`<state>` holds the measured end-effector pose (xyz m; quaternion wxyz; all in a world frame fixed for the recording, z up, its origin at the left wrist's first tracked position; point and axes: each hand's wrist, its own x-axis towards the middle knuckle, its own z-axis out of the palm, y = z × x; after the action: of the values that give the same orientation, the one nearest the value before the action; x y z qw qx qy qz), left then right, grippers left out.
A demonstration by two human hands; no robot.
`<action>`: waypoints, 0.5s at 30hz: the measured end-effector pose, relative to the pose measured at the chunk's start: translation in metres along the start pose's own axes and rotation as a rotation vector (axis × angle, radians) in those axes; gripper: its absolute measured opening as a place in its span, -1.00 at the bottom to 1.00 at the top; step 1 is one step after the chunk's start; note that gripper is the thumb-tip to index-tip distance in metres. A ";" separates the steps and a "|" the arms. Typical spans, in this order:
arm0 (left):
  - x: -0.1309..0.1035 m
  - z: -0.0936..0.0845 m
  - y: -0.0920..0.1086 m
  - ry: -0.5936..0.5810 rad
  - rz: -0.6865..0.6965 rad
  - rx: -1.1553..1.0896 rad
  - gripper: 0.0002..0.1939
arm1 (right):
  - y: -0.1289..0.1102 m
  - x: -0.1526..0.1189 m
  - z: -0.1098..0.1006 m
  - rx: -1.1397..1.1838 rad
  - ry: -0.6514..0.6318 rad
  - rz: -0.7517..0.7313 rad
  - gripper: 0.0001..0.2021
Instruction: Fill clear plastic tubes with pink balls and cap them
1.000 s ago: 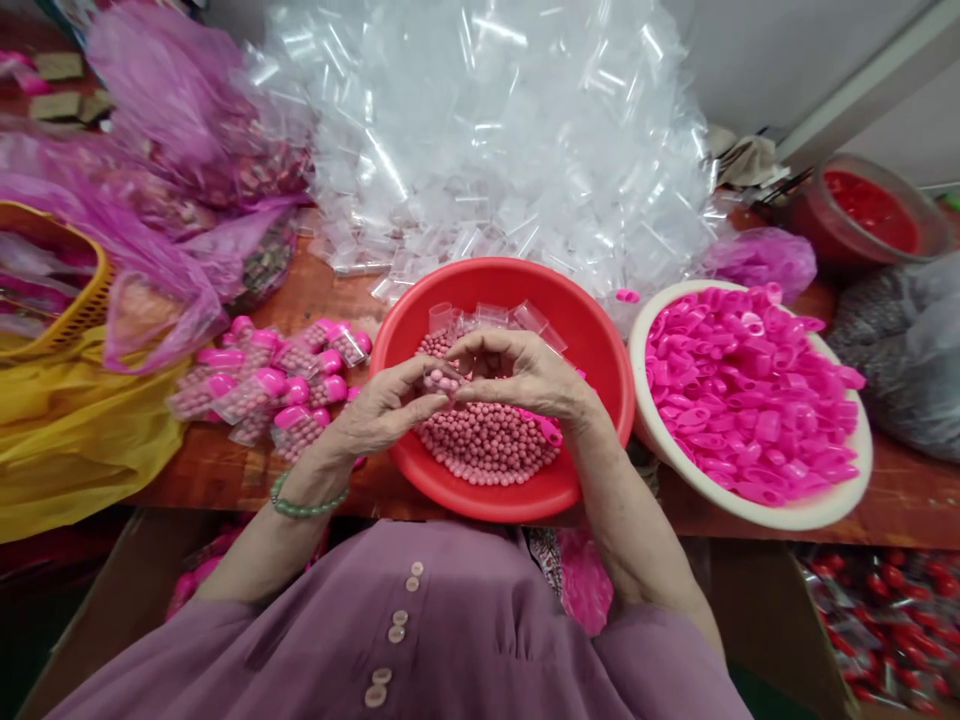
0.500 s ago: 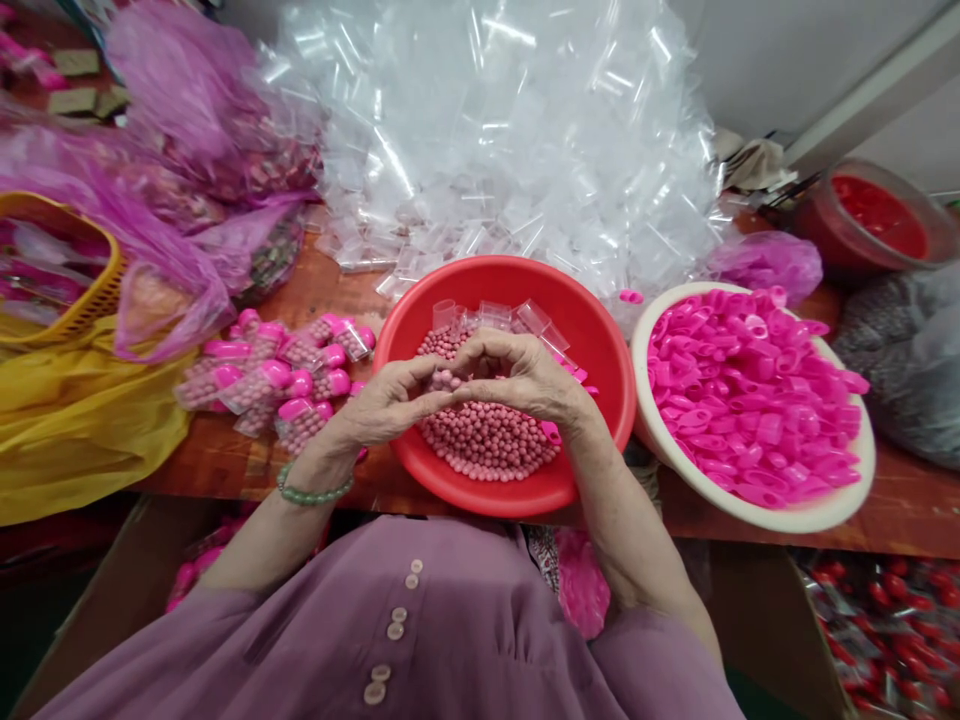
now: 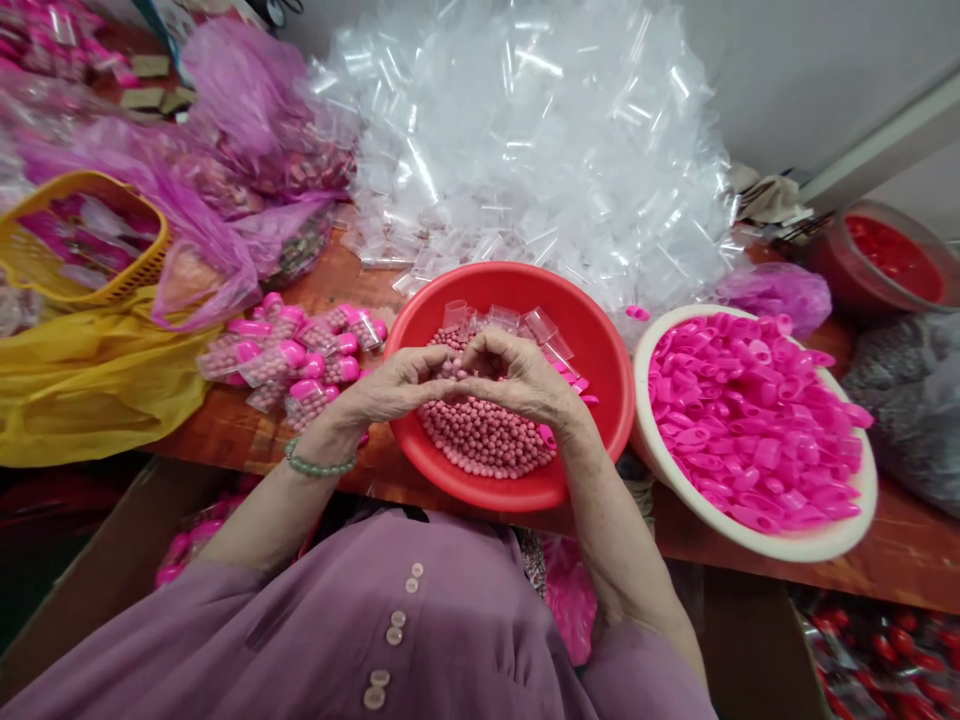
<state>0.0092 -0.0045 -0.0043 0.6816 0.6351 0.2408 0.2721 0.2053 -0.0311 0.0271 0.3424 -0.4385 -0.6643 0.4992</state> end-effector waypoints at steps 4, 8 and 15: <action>0.001 0.001 -0.001 -0.001 -0.001 -0.022 -0.71 | 0.003 0.001 0.002 0.015 -0.007 -0.002 -0.62; 0.003 0.000 -0.005 -0.036 0.021 0.014 -0.72 | 0.001 0.002 0.002 -0.042 -0.014 -0.019 -0.61; 0.003 -0.002 -0.001 -0.069 0.015 -0.062 -0.73 | -0.001 0.001 0.003 0.011 -0.001 0.055 -0.56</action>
<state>0.0097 -0.0009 -0.0052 0.7068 0.6246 0.2040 0.2623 0.2020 -0.0310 0.0273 0.3306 -0.4546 -0.6493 0.5123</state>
